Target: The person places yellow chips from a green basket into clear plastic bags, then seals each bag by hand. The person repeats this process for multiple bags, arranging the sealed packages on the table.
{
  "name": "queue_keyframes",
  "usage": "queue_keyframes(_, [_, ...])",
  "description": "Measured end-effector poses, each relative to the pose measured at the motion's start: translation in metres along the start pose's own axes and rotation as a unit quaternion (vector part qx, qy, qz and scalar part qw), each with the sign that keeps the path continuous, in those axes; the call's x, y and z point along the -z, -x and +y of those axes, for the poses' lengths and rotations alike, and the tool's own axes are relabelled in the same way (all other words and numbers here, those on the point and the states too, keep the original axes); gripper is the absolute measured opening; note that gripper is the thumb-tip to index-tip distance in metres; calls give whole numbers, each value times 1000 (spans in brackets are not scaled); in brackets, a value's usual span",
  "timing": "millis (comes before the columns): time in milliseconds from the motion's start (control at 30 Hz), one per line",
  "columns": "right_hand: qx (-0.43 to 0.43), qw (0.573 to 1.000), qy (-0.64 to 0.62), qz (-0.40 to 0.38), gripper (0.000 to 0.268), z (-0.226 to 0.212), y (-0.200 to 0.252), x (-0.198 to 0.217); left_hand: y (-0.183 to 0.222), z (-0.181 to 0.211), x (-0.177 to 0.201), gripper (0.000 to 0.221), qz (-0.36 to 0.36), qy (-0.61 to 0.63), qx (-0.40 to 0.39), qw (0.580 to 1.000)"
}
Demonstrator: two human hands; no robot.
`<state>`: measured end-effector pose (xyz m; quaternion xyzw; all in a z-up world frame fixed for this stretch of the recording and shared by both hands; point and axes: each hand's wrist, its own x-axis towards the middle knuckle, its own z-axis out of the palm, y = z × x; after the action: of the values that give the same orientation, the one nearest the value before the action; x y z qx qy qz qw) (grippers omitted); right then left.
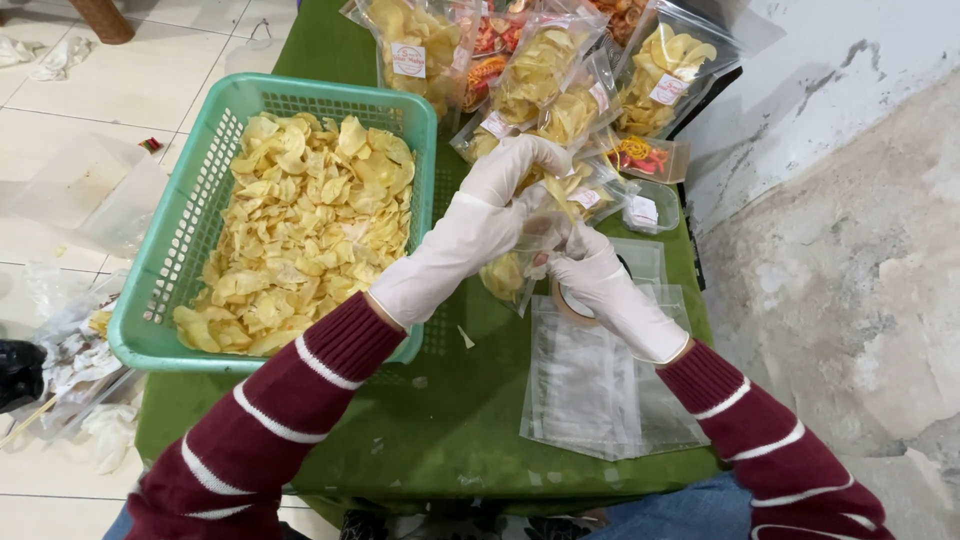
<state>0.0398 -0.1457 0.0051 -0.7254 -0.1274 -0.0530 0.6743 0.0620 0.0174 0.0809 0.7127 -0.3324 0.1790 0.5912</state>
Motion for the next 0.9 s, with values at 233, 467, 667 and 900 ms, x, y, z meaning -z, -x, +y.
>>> queue_keyframes(233, [25, 1000, 16, 8, 18, -8, 6, -1, -3, -1, 12, 18, 1, 3, -14, 1000])
queue_keyframes(467, [27, 999, 29, 8, 22, 28, -2, 11, -27, -4, -14, 19, 132, 310, 400, 852])
queue_keyframes(667, [9, 1000, -5, 3, 18, -23, 9, -10, -13, 18, 4, 9, 16, 131, 161, 978])
queue_keyframes(900, [35, 999, 33, -15, 18, 15, 0, 7, -10, -1, -16, 11, 8, 76, -25, 997])
